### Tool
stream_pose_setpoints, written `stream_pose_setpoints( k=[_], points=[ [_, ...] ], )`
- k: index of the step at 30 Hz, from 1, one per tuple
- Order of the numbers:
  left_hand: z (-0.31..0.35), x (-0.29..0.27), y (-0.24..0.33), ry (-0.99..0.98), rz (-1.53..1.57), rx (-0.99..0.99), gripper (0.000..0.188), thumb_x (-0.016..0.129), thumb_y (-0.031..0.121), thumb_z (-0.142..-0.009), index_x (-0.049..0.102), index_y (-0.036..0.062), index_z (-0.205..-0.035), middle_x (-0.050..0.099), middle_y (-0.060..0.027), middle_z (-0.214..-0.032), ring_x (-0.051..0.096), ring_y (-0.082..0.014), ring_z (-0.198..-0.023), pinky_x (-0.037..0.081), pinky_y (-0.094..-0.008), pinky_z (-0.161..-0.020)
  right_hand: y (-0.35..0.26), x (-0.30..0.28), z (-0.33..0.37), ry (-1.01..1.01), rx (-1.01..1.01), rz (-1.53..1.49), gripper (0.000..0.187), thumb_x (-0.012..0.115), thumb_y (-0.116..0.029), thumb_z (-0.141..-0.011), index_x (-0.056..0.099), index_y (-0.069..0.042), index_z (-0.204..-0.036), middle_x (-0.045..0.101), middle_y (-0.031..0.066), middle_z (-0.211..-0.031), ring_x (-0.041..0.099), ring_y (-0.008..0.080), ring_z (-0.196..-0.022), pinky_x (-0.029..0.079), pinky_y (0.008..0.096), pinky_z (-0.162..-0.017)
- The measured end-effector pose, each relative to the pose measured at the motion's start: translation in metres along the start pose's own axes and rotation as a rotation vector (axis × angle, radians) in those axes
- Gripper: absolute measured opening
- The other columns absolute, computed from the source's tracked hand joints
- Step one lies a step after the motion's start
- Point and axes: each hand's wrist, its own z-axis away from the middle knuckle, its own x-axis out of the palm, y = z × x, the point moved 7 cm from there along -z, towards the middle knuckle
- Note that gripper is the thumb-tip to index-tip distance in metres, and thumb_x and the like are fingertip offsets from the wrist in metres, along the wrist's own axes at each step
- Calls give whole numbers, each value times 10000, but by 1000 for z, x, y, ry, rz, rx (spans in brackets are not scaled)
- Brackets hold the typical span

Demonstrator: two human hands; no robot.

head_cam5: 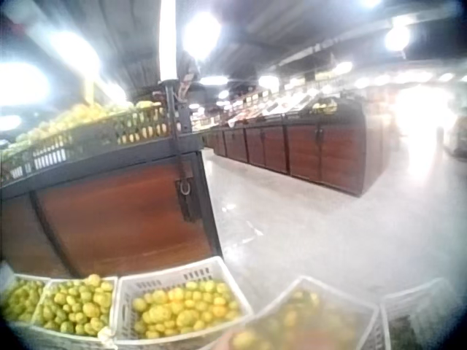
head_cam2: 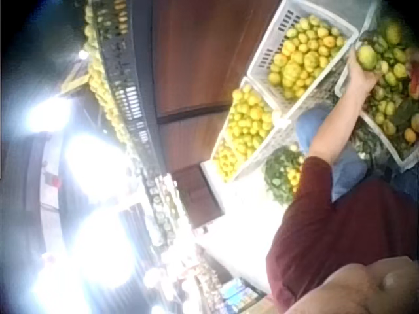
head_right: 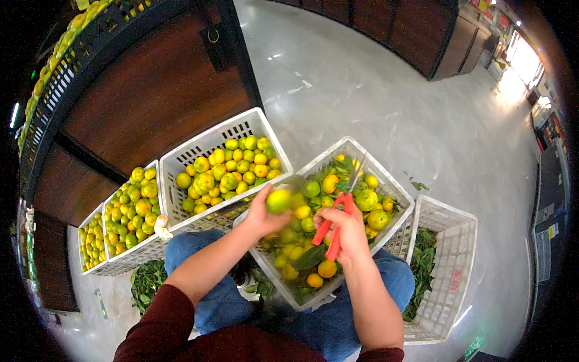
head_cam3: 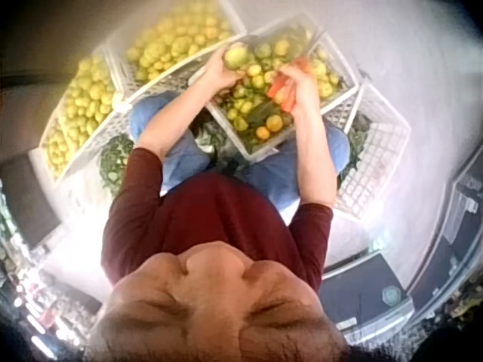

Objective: The person sits on the floor and uses red-handled shears to trim leaves and stems from small citrus fruits. They pick each fruit from a crate, cut off the foliage, and place the trimmed fruit into a separate crate while discarding the leaves into a third crate.

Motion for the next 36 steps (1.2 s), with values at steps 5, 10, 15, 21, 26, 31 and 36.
stream_pose_setpoints(
  k=[5,10,15,21,26,31,36],
  points=[
    [37,2,-12,-189,-183,-105,256,524,185,-789,528,57,-1010,563,-104,-995,521,-245,-915,420,-347,-789,7,-14,6,96,125,229,244,596,-106,-699,495,-60,-917,541,64,-649,515,164,-475,419,293,-395],
    [59,-25,-11,-129,-416,-210,307,486,370,-830,538,84,-929,577,-60,-790,571,-175,-705,450,-251,-474,19,-2,-16,1,-86,197,370,559,-57,-692,393,-1,-1018,505,76,-583,467,131,-472,370,272,-432],
    [32,-62,-13,218,-361,-93,443,488,490,-784,489,56,-875,493,-78,-709,455,-152,-534,382,-256,-443,32,-10,-15,1,-4,209,340,543,-66,-692,383,3,-983,469,64,-605,448,121,-501,336,267,-438],
    [22,-75,50,217,86,264,423,461,436,-846,449,52,-1023,494,-92,-850,491,-167,-655,440,-261,-509,38,-2,-11,-13,48,261,448,547,-81,-710,352,18,-1102,459,50,-664,471,119,-558,376,261,-483],
    [58,-61,118,364,266,797,465,481,355,-863,399,29,-1184,506,-119,-980,527,-195,-705,480,-252,-604,41,4,-13,-93,48,249,420,565,-86,-722,362,5,-1079,484,52,-719,509,106,-612,418,243,-526],
    [11,-63,71,345,-824,441,367,526,248,-834,471,5,-1103,513,-131,-998,517,-251,-859,448,-310,-663,42,3,-15,-84,65,259,571,566,-70,-715,307,28,-1215,503,60,-740,519,116,-611,421,241,-526],
    [0,-52,-12,-124,-2425,639,415,562,85,-712,485,40,-1117,472,-190,-1014,463,-353,-962,408,-458,-774,37,12,-14,-38,-5,301,703,594,-81,-666,270,37,-1278,530,66,-681,515,134,-554,411,247,-473]
  ],
)
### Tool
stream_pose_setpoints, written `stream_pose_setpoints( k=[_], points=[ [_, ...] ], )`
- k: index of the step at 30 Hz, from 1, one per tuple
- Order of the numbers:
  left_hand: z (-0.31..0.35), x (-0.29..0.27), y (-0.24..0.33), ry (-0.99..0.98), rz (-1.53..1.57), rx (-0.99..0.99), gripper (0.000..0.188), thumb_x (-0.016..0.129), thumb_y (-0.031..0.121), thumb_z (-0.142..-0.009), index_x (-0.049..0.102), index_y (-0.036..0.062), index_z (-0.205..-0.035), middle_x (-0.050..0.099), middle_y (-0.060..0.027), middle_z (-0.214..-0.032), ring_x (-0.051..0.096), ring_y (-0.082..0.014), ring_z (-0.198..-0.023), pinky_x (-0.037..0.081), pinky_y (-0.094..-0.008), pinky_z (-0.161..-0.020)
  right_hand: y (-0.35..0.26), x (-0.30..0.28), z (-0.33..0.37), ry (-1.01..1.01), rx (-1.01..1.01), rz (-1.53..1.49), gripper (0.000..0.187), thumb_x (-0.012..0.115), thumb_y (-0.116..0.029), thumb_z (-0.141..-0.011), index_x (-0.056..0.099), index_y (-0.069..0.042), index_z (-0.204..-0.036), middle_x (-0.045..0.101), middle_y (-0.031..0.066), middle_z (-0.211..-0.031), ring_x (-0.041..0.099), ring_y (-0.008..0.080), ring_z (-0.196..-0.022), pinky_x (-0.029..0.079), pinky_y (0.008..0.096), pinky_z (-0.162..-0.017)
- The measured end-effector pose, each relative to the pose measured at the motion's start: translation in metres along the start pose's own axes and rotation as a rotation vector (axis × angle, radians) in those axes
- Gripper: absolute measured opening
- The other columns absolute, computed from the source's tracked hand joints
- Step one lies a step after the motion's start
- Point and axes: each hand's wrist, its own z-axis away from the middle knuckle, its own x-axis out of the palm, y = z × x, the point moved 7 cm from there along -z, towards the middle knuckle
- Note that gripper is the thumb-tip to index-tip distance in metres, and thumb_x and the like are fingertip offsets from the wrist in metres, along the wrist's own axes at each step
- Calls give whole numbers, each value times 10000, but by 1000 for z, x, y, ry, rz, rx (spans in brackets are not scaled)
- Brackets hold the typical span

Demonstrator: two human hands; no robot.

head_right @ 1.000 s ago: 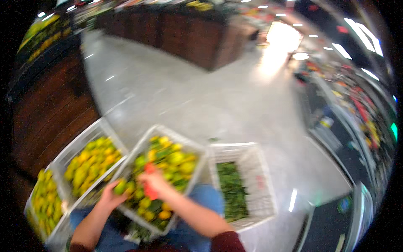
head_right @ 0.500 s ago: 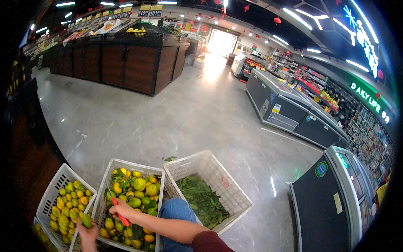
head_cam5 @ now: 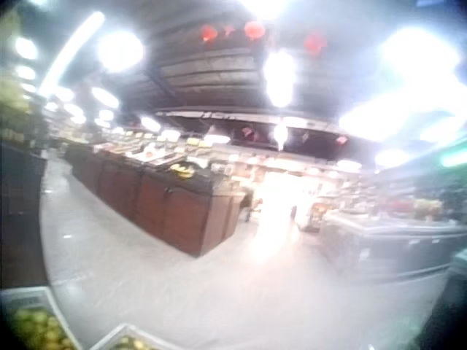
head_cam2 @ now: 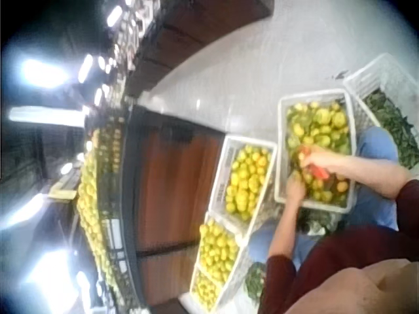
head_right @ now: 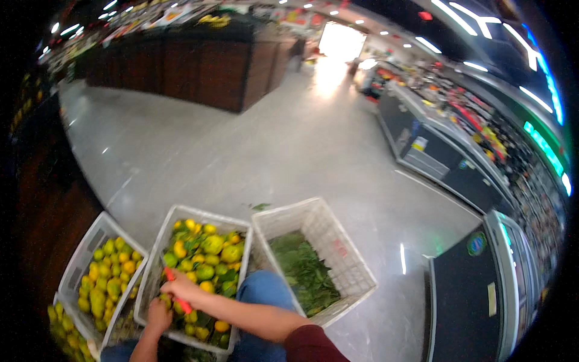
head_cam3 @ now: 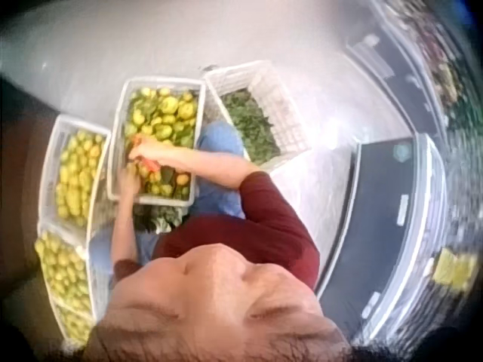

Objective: The person sits on the floor and uses red-handled shears to trim leaves and stems from small citrus fruits. They pick each fruit from a crate, cut off the foliage, and place the trimmed fruit into a separate crate while discarding the leaves into a third crate.

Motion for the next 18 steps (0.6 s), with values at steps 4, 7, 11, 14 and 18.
stream_pose_setpoints(
  k=[4,7,11,14,18],
  points=[
    [-6,39,-3,-46,82,55,626,417,-20,-723,353,234,-1292,364,-262,-1207,399,-404,-1081,347,-425,-912,3,-22,0,107,64,12,110,600,-105,-648,512,-44,-677,505,38,-569,481,129,-454,392,269,-404],
    [-9,46,-2,-228,36,-135,498,417,50,-773,396,208,-1245,292,-265,-1250,405,-425,-1066,365,-431,-894,-15,-28,11,128,6,-56,140,592,-57,-683,503,-20,-784,534,73,-623,534,166,-529,440,277,-473],
    [-6,43,-4,-183,20,-184,420,424,79,-787,432,190,-1191,325,-243,-1164,445,-419,-963,399,-454,-816,-24,-17,20,67,-3,-85,264,587,-49,-708,448,9,-925,545,95,-776,568,179,-653,483,286,-610],
    [-8,27,-5,-36,133,-235,353,476,56,-769,459,154,-1108,383,-200,-1053,493,-374,-838,428,-422,-735,-20,-18,13,71,9,-65,295,595,-61,-703,436,4,-942,540,96,-793,570,182,-659,485,289,-610],
    [-16,4,-11,237,781,-324,319,547,85,-774,429,124,-1068,459,-152,-1006,554,-290,-709,460,-351,-642,-23,-19,10,75,2,-61,304,597,-66,-702,431,-4,-949,535,93,-786,569,180,-657,488,288,-601]
  ],
)
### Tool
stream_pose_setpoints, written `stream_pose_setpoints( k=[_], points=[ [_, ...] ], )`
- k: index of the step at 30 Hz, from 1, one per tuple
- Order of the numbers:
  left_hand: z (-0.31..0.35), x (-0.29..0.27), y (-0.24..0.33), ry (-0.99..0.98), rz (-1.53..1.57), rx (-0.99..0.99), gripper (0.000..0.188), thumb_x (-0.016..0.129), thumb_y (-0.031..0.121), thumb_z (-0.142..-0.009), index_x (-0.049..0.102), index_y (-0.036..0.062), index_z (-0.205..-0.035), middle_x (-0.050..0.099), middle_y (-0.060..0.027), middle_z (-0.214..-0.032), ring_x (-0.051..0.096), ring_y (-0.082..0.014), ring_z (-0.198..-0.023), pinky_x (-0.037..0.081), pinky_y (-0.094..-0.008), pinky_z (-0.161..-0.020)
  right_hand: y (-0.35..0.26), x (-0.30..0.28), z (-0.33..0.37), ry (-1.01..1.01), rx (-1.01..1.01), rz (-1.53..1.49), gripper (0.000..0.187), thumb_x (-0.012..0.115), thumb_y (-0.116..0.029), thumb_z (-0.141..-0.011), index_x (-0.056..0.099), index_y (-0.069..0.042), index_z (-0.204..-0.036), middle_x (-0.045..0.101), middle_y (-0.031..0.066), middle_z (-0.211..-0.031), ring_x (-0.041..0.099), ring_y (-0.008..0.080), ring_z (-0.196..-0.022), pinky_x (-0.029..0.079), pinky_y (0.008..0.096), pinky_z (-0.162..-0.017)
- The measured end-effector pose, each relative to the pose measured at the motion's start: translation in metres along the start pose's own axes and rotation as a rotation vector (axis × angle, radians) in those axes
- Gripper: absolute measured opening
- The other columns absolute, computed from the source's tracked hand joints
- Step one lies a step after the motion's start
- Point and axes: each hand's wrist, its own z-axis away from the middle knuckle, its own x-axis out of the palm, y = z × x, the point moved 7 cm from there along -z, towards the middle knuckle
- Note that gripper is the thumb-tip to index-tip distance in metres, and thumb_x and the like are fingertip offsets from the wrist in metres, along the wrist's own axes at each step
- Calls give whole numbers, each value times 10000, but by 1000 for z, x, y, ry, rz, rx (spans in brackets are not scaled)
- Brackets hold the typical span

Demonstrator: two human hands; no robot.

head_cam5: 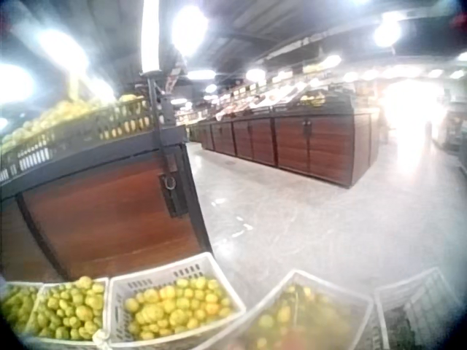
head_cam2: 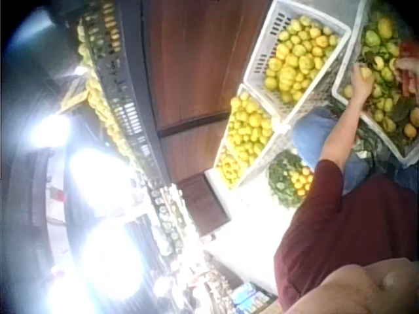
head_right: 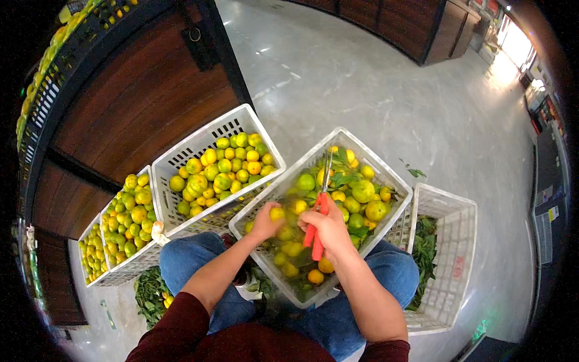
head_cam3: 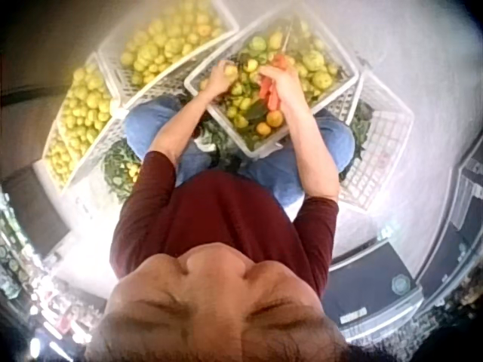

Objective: The person sits on the floor and uses red-handled shears to trim leaves and stems from small citrus fruits. They pick each fruit from a crate, cut off the foliage, and place the trimmed fruit into a separate crate while discarding the leaves into a third crate.

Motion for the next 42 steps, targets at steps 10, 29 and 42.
stream_pose_setpoints(
  k=[10,29,42],
  points=[
    [10,-61,-3,226,1594,-443,302,416,327,-876,446,64,-1023,517,-112,-934,518,-244,-768,466,-305,-591,1,1,5,-10,1,-3,274,594,-65,-707,437,-9,-924,532,88,-792,567,178,-673,491,293,-614],
    [6,12,-26,-371,-1195,-82,304,637,94,-693,622,63,-994,494,-129,-1058,393,-270,-1024,392,-387,-762,3,-6,13,22,51,-5,569,580,-35,-695,313,42,-1192,502,83,-821,536,165,-695,486,294,-668],
    [18,-7,20,-224,-717,-131,309,596,93,-740,496,-21,-1010,417,-150,-1050,480,-295,-929,470,-421,-713,8,-2,0,-5,25,41,364,574,-35,-696,402,-14,-1015,526,89,-775,561,181,-646,484,297,-592]
  ],
)
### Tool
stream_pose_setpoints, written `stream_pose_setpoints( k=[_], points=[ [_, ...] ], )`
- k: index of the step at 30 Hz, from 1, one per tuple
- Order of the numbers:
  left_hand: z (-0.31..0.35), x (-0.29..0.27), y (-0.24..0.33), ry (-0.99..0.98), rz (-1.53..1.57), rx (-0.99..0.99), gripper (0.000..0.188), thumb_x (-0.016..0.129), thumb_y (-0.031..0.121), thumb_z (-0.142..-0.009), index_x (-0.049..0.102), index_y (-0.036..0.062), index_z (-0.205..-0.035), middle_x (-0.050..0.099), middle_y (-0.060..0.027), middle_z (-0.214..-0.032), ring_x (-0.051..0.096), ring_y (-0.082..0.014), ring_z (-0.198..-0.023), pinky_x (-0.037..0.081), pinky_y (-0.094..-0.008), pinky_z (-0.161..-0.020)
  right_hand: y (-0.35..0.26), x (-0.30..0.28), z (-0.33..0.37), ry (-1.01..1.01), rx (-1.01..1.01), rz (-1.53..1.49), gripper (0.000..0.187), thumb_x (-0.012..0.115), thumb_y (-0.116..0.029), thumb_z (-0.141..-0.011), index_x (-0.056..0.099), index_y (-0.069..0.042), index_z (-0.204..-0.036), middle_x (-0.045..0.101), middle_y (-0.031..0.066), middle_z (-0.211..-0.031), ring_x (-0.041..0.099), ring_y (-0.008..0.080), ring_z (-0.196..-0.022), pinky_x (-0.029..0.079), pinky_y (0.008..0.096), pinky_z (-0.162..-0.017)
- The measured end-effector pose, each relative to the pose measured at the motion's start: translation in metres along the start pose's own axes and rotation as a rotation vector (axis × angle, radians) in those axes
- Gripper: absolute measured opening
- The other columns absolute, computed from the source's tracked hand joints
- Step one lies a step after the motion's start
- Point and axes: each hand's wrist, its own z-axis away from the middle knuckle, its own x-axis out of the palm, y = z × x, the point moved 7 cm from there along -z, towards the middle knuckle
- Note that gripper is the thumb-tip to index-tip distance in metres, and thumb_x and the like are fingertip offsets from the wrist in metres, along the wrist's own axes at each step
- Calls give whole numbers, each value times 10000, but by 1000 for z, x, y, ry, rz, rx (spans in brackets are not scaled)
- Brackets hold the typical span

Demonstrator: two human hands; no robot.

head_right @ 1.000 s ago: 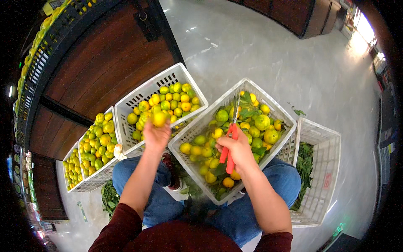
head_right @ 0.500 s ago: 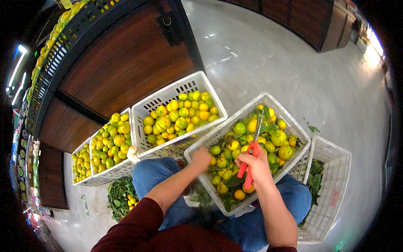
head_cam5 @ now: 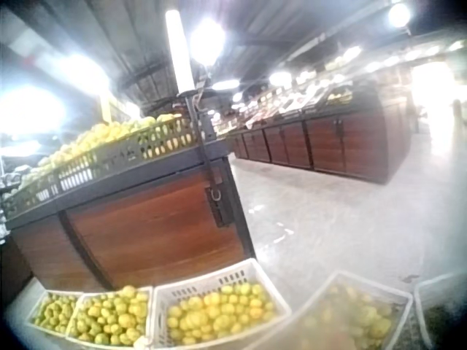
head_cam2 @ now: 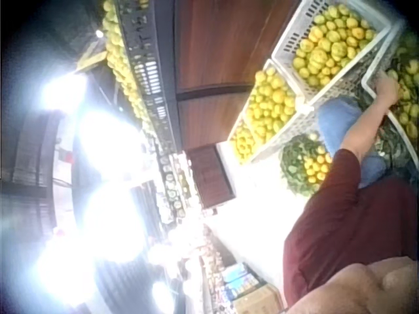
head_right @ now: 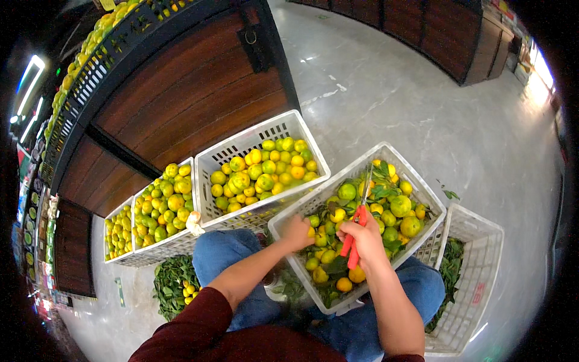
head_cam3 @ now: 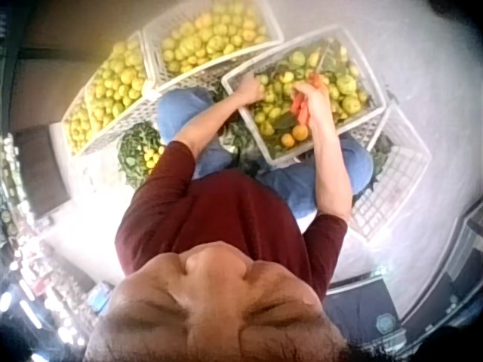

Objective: The person sits on the floor and uses red-handled shears to trim leaves and stems from small citrus fruits. They pick each fruit from a crate, cut off the foliage, and place the trimmed fruit into a separate crate while discarding the leaves into a third crate.

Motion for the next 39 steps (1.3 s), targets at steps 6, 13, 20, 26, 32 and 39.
stream_pose_setpoints(
  k=[6,13,20,26,32,39],
  points=[
    [1,13,-34,-54,1494,-103,379,611,233,-746,487,14,-1029,512,-146,-986,514,-289,-943,444,-383,-808,5,7,2,-38,-15,-25,292,570,-29,-698,410,4,-940,516,103,-763,560,185,-619,485,304,-573],
    [30,-113,-56,406,2285,249,441,431,280,-869,312,-3,-1186,444,-221,-1136,538,-280,-927,492,-346,-776,-4,-1,17,-8,-18,-21,266,576,-42,-699,428,6,-915,512,88,-759,550,179,-645,460,291,-590],
    [-11,-18,-21,235,360,98,298,580,144,-742,551,1,-1003,589,-181,-884,576,-272,-843,464,-363,-757,-6,0,16,-3,9,-60,356,577,-19,-692,411,23,-1004,519,97,-757,545,192,-652,461,299,-623],
    [-32,67,-27,-239,-106,-37,236,543,6,-745,550,-77,-966,450,-255,-1091,560,-348,-790,505,-399,-586,-1,-6,12,-12,-1,-134,359,555,-8,-691,410,10,-1019,527,121,-787,540,229,-690,463,354,-643],
    [-38,64,-17,-267,-42,-88,500,601,39,-736,401,-18,-1191,434,-217,-1106,536,-331,-871,505,-364,-599,9,-4,4,-13,58,-72,343,544,-36,-707,405,-10,-1019,535,126,-799,537,231,-692,460,356,-642],
    [-26,50,-9,-238,-39,-75,477,649,106,-704,469,-25,-1126,415,-177,-1140,524,-275,-888,509,-346,-628,24,9,-6,-47,131,-9,313,535,-37,-728,411,-36,-1016,540,115,-802,536,234,-713,457,379,-661]
  ],
)
